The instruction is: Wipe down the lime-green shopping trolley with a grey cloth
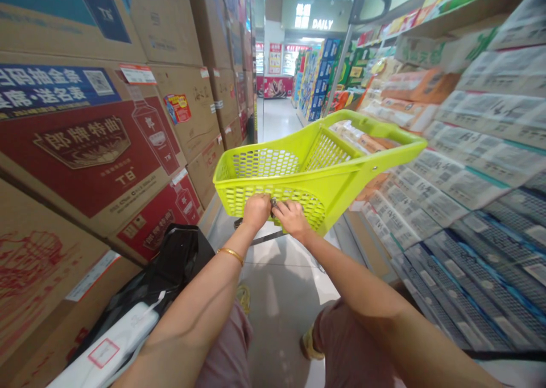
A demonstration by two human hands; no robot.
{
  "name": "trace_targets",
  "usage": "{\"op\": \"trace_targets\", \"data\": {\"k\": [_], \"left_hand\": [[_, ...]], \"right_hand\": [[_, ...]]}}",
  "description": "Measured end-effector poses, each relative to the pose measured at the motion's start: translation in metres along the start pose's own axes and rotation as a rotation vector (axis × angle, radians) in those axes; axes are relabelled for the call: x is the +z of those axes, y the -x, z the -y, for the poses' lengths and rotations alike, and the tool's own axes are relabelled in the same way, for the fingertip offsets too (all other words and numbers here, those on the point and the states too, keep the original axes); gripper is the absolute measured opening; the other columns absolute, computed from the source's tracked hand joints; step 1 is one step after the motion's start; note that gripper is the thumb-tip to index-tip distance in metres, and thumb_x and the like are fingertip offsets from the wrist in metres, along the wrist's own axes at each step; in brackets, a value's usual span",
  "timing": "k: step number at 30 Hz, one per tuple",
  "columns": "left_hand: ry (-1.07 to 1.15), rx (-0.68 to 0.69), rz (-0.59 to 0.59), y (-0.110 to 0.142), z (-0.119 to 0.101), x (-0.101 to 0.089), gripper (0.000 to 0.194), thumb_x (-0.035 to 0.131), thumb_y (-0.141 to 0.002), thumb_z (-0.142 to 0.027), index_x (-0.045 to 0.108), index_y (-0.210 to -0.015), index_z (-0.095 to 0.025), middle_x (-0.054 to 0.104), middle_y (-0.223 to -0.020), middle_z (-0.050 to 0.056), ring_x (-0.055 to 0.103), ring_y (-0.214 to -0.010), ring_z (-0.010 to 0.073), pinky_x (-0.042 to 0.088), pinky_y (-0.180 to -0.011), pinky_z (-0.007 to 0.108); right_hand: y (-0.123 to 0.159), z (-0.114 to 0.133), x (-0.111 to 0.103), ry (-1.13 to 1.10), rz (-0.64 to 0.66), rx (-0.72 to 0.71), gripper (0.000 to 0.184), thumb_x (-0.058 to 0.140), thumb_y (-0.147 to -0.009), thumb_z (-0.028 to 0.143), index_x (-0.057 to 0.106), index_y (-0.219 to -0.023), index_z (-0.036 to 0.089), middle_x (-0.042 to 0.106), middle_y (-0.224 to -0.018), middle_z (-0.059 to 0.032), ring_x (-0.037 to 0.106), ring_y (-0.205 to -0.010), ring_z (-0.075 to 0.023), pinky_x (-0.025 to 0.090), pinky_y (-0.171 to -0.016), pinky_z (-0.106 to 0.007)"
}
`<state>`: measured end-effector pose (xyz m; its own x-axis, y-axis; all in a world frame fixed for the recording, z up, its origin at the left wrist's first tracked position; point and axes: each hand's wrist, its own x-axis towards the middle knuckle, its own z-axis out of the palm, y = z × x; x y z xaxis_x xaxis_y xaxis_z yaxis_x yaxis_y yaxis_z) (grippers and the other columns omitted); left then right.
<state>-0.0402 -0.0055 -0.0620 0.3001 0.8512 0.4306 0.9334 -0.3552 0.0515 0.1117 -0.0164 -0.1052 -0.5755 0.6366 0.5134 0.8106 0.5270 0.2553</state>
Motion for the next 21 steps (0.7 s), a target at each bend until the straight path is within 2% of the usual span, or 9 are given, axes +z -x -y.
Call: {"op": "trace_targets", "data": {"k": [3,5,11,14,17,21], "left_hand": [[-0.006,-0.011,0.005,0.0,-0.001,0.0,0.023,0.039,-0.085,-0.014,0.063,-0.085,-0.012,0.066,-0.081,0.011,0.059,-0.082,0.0208,0.043,-0.075,0.031],[-0.005,-0.015,0.006,0.0,-0.001,0.0,0.024,0.039,-0.086,-0.015,0.062,-0.085,-0.013,0.066,-0.081,0.011,0.059,-0.082,0.0209,0.043,-0.074,0.031],[-0.018,-0.007,0.012,0.0,-0.002,-0.002,0.023,0.039,-0.086,-0.014,0.062,-0.084,-0.013,0.066,-0.081,0.011,0.059,-0.08,0.0199,0.042,-0.072,0.03],[-0.024,-0.004,0.008,0.0,-0.002,-0.001,0.025,0.038,-0.087,-0.015,0.062,-0.084,-0.013,0.065,-0.08,0.011,0.059,-0.08,0.0201,0.042,-0.072,0.03],[-0.041,-0.009,0.004,0.0,-0.001,0.001,0.027,0.037,-0.088,-0.016,0.063,-0.084,-0.013,0.065,-0.08,0.011,0.059,-0.079,0.0203,0.042,-0.071,0.03],[-0.047,-0.012,0.001,-0.001,0.0,0.001,0.025,0.039,-0.086,-0.016,0.063,-0.083,-0.012,0.065,-0.079,0.011,0.06,-0.079,0.0201,0.042,-0.07,0.029]], "right_hand": [[0.005,0.002,-0.001,0.01,0.053,-0.071,0.026,0.039,-0.093,0.024,0.059,-0.109,0.023,0.06,-0.11,-0.0069,0.044,-0.098,-0.021,0.029,-0.081,-0.035],[0.001,0.0,-0.007,0.015,0.05,-0.051,0.026,0.038,-0.093,0.024,0.059,-0.109,0.024,0.059,-0.111,-0.007,0.043,-0.1,-0.021,0.029,-0.083,-0.035],[-0.028,-0.018,-0.035,0.014,-0.14,0.291,0.032,0.039,-0.092,0.019,0.059,-0.116,0.03,0.054,-0.121,-0.0071,0.039,-0.106,-0.0227,0.027,-0.088,-0.037],[-0.036,-0.021,-0.039,0.017,-0.225,0.4,0.033,0.039,-0.092,0.019,0.059,-0.116,0.031,0.053,-0.121,-0.0069,0.037,-0.107,-0.0233,0.028,-0.088,-0.037],[-0.034,-0.018,-0.034,0.009,-0.227,0.361,0.032,0.039,-0.092,0.019,0.06,-0.114,0.03,0.055,-0.118,-0.0074,0.038,-0.104,-0.0233,0.029,-0.086,-0.037],[-0.02,-0.012,-0.02,0.012,-0.151,0.231,0.032,0.04,-0.091,0.02,0.058,-0.116,0.028,0.056,-0.119,-0.0079,0.04,-0.102,-0.0236,0.029,-0.083,-0.038]]}}
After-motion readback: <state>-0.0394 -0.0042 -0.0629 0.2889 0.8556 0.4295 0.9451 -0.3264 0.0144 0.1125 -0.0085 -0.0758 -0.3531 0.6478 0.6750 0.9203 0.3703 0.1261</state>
